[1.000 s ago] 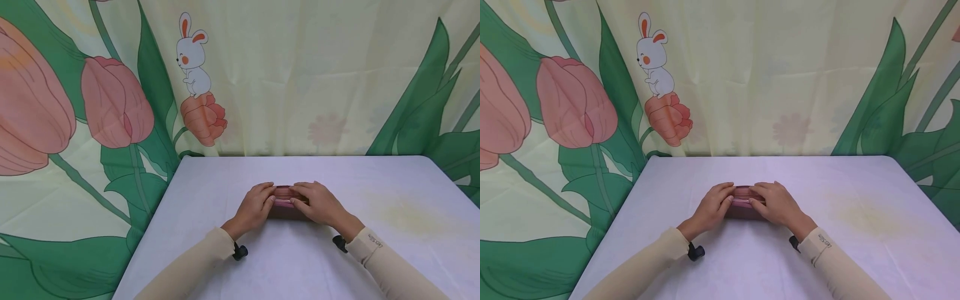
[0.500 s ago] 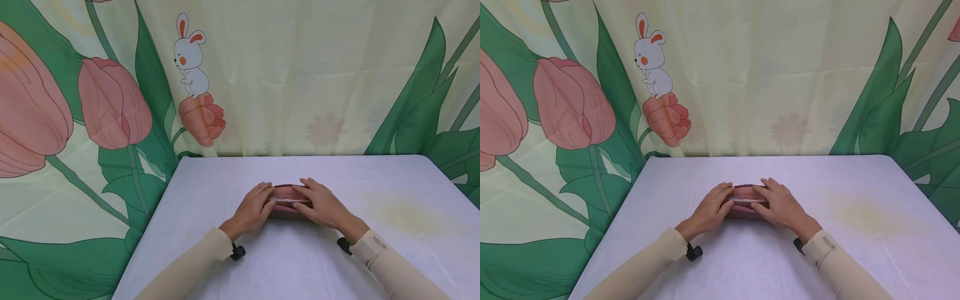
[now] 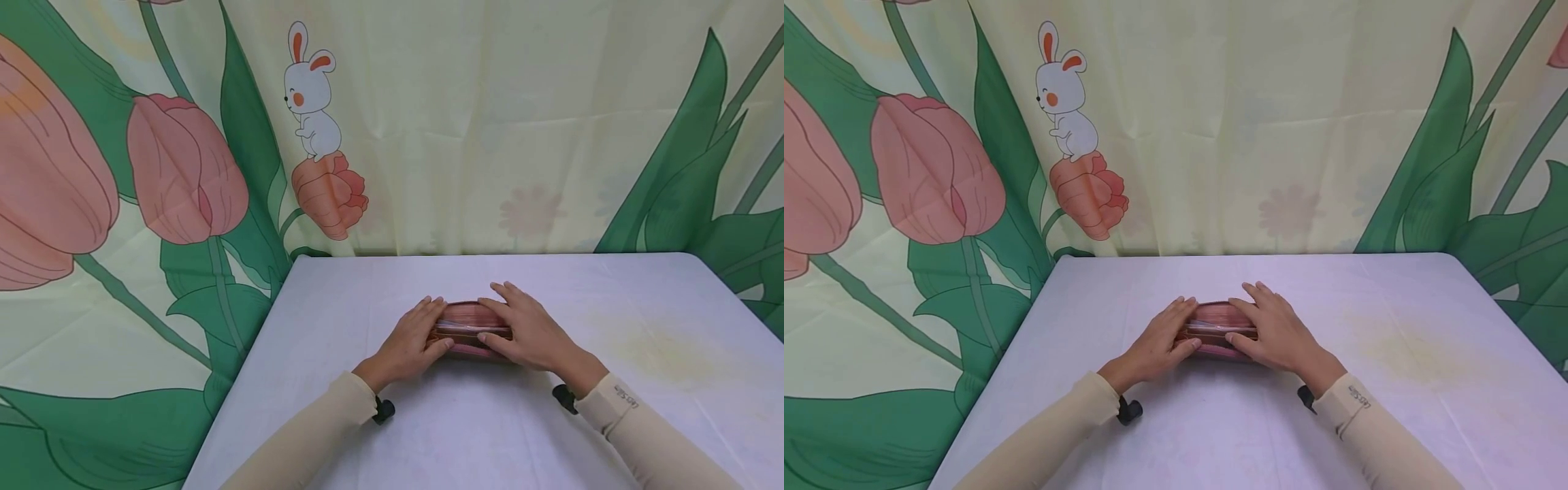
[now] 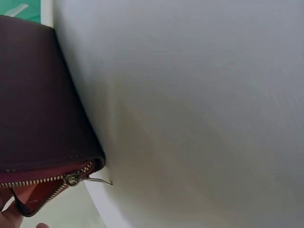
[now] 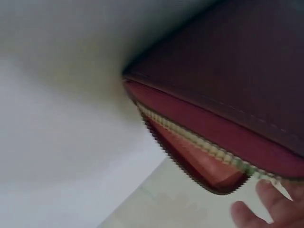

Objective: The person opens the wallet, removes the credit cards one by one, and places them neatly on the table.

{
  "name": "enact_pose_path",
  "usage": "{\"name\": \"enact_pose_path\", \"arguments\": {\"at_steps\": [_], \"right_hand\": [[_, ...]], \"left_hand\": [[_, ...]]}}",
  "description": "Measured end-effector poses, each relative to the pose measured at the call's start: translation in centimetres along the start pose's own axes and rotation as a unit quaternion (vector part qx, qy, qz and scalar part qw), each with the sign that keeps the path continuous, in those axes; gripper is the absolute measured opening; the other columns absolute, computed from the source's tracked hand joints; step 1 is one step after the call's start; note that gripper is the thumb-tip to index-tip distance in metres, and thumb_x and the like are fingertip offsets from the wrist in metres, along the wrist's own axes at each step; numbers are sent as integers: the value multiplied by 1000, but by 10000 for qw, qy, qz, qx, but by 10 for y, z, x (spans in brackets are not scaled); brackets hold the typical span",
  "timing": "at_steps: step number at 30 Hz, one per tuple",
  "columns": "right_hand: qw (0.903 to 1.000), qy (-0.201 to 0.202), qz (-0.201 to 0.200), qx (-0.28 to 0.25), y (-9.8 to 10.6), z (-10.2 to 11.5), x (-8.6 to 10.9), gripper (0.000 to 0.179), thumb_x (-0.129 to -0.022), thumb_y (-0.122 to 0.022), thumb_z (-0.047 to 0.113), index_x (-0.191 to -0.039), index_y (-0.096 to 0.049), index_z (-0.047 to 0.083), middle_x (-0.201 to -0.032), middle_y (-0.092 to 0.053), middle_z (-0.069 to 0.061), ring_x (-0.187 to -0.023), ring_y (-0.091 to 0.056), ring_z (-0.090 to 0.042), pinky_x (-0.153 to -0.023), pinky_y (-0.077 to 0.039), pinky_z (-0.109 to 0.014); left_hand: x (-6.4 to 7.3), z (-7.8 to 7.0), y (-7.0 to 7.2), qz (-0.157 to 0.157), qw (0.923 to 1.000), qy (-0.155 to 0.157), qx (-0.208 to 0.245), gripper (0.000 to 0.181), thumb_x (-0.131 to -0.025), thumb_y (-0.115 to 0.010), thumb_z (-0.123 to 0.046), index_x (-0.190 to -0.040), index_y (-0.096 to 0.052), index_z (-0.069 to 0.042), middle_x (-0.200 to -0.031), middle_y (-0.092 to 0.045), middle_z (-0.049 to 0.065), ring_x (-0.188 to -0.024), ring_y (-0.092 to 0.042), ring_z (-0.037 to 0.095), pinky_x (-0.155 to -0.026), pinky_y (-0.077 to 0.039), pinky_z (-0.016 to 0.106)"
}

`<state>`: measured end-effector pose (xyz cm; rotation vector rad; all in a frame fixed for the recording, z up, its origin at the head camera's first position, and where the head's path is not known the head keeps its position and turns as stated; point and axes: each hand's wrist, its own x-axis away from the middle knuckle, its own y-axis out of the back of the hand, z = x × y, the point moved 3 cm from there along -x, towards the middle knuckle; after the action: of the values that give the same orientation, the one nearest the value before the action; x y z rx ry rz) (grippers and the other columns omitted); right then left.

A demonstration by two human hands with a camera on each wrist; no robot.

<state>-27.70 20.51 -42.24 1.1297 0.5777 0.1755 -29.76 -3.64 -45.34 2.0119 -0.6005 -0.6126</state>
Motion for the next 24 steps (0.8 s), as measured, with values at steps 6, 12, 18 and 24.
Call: {"name": "enact_pose_path", "arguments": {"at_steps": [6,12,18,24], "right_hand": [[9897,898,-1092,223,10,10,-11,18,-86,-76,10,-102,-78,6,-103,-73,-10,-92,-69,-28,-79,-59,-48],[9976,682,-103,83,8,15,-23,12,-89,-75,1,-100,-80,3,-90,-76,-3,-78,-70,-17,-74,-61,-41],[9936,120,1102,-208,1,10,-36,7,-92,-77,3,-97,-81,6,-89,-77,-2,-77,-68,-14,-73,-59,-38],[9830,-15,1789,-423,-3,9,-46,7,-91,-78,5,-96,-83,7,-86,-76,2,-77,-64,-12,-75,-58,-37]], "left_hand": [[0,2,2,113,9999,45,27,82,-103,-55,-54,-167,-23,-13,-173,-25,0,-161,-15,20,-128,-20,47],[-1,4,1,141,9999,-4,-46,86,-101,-58,-56,-167,-22,-13,-173,-24,0,-161,-15,21,-128,-21,48],[-2,6,-1,104,9998,-89,-137,86,-102,-57,-58,-167,-23,-13,-172,-25,0,-161,-15,20,-128,-20,48],[-2,5,-1,159,9998,-34,-82,85,-102,-56,-57,-167,-22,-14,-173,-23,-1,-161,-13,19,-129,-18,47]]}}
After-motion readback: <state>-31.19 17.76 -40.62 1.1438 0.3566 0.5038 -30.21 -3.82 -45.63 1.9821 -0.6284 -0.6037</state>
